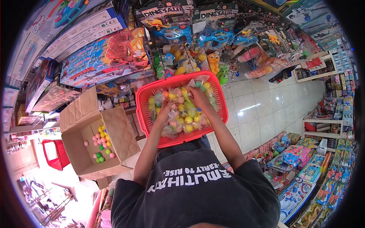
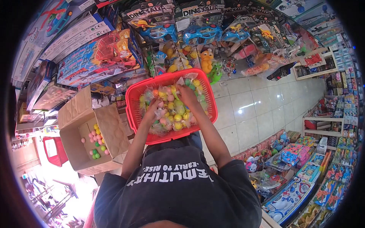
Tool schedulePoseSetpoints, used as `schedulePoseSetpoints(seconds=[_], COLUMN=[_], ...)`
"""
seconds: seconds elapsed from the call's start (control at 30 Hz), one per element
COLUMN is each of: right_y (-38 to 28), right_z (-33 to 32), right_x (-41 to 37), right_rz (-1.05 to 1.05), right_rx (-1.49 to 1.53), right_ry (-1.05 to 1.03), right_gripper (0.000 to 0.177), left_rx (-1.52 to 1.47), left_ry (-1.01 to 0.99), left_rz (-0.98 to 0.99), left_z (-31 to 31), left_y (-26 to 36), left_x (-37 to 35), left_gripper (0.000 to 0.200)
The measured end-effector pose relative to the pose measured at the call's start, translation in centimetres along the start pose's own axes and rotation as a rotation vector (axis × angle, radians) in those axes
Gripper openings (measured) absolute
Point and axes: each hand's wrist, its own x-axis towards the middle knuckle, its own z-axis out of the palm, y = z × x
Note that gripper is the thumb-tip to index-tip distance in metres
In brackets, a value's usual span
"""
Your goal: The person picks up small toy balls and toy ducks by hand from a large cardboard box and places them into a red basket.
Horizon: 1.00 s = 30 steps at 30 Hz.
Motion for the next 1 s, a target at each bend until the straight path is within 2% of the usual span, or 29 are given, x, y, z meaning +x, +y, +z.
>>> schedulePoseSetpoints(seconds=[0.07, 0.2, 0.37, 0.47, 0.53, 0.67, 0.77, 0.83, 0.97, 1.0], right_y=[0.1, 0.2, 0.0, -0.3, -0.2, -0.3, 0.2, 0.8, -1.3, -1.9], right_z=[0.6, 0.8, 0.7, 0.9, 1.1, 1.4, 1.4, 1.2, -1.0, -1.5], right_x=[0.2, 0.1, -0.3, -0.7, -0.9, -1.2, -1.5, -1.7, -4.1, -5.0], right_rz=[0.022, 0.101, 0.142, 0.171, 0.161, 0.173, 0.156, 0.0, 0.027, 0.02], right_rx=[-0.024, -0.084, -0.133, -0.139, -0.158, -0.155, -0.125, 0.016, 0.132, 0.181], right_ry=[-0.034, -0.056, -0.061, -0.06, -0.055, -0.046, -0.009, 0.032, 0.131, 0.127], right_gripper=[0.022, 0.024, 0.025, 0.026, 0.028, 0.029, 0.027, 0.027, 0.025, 0.025], left_rx=[0.014, 0.064, 0.153, 0.296, 0.5, 0.699, 0.763, 0.764, 0.814, 0.831], left_ry=[0.05, -0.017, -0.011, -0.071, -0.102, -0.09, -0.061, -0.013, 0.034, 0.08], left_rz=[-0.004, 0.036, 0.021, 0.083, 0.125, 0.058, 0.12, 0.176, 0.137, 0.202], left_z=[-0.2, -2.2, -1.0, -0.6, -0.3, -0.1, 0.3, 0.0, -0.5, -0.8], left_y=[0.1, -1.2, -0.8, -0.6, -0.5, -0.5, -0.7, -1.0, -1.0, -1.4], left_x=[0.0, 1.3, 0.7, 0.0, -0.6, -1.3, -1.8, -1.8, -2.0, -1.8], left_gripper=[0.025, 0.028, 0.03, 0.035, 0.04, 0.043, 0.044, 0.039, 0.033, 0.032])
